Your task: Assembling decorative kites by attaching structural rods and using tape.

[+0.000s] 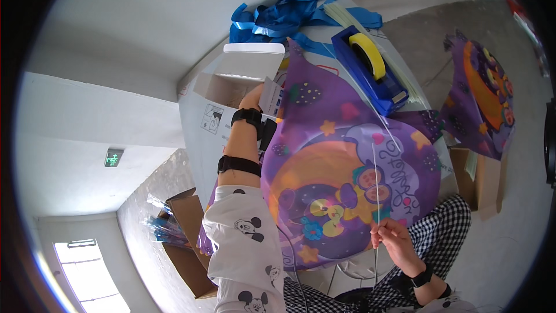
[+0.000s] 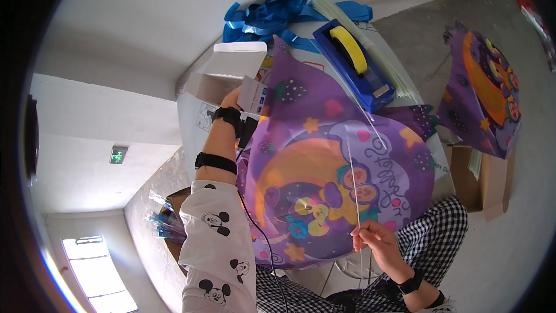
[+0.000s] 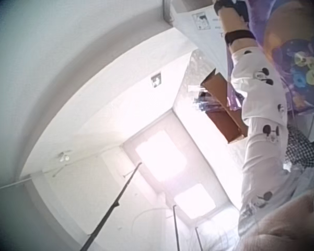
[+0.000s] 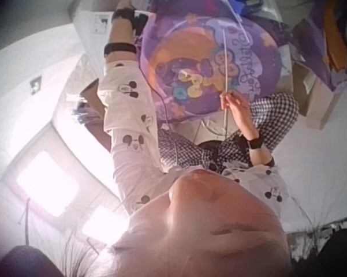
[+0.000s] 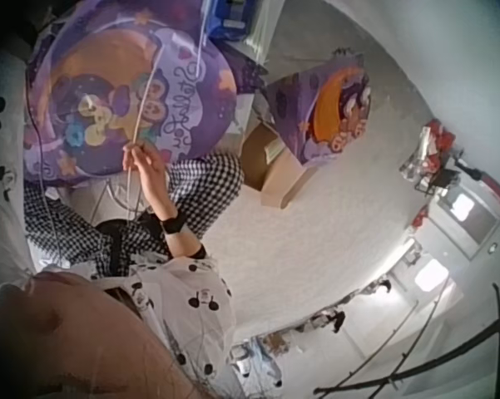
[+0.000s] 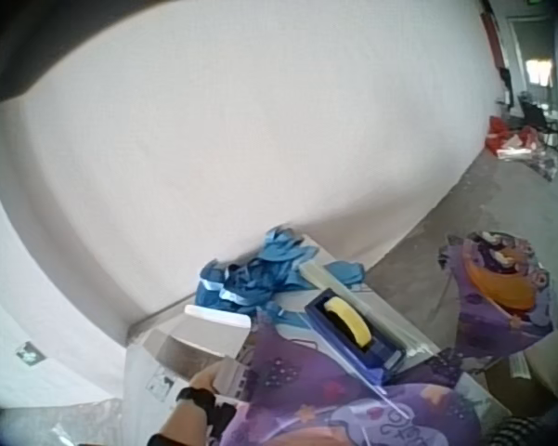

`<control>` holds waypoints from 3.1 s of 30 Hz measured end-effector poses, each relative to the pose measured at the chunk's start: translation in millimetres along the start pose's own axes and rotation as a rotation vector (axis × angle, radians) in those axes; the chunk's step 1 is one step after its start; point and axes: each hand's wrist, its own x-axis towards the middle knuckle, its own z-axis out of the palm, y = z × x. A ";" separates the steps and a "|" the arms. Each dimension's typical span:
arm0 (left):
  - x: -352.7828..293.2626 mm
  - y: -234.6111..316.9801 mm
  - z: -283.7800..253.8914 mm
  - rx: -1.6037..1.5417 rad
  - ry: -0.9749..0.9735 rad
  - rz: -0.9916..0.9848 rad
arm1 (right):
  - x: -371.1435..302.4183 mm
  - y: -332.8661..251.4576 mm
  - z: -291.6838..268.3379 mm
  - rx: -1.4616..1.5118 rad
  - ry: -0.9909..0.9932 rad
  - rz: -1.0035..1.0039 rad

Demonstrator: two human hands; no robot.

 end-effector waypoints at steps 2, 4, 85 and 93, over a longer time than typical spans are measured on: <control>5.4 -4.2 -0.8 -0.030 0.019 -0.013 | -0.2 -1.1 0.4 -0.003 0.003 0.004; 11.9 -11.6 -2.3 -0.078 0.035 -0.021 | -0.2 -1.8 1.1 0.012 -0.007 -0.013; -482.8 -165.0 136.2 -1.068 0.345 0.268 | -116.1 -10.6 111.4 -1.420 -0.055 -0.845; -407.0 -161.3 181.4 -1.039 0.163 0.063 | -41.1 -10.6 89.3 -1.472 -0.165 -0.740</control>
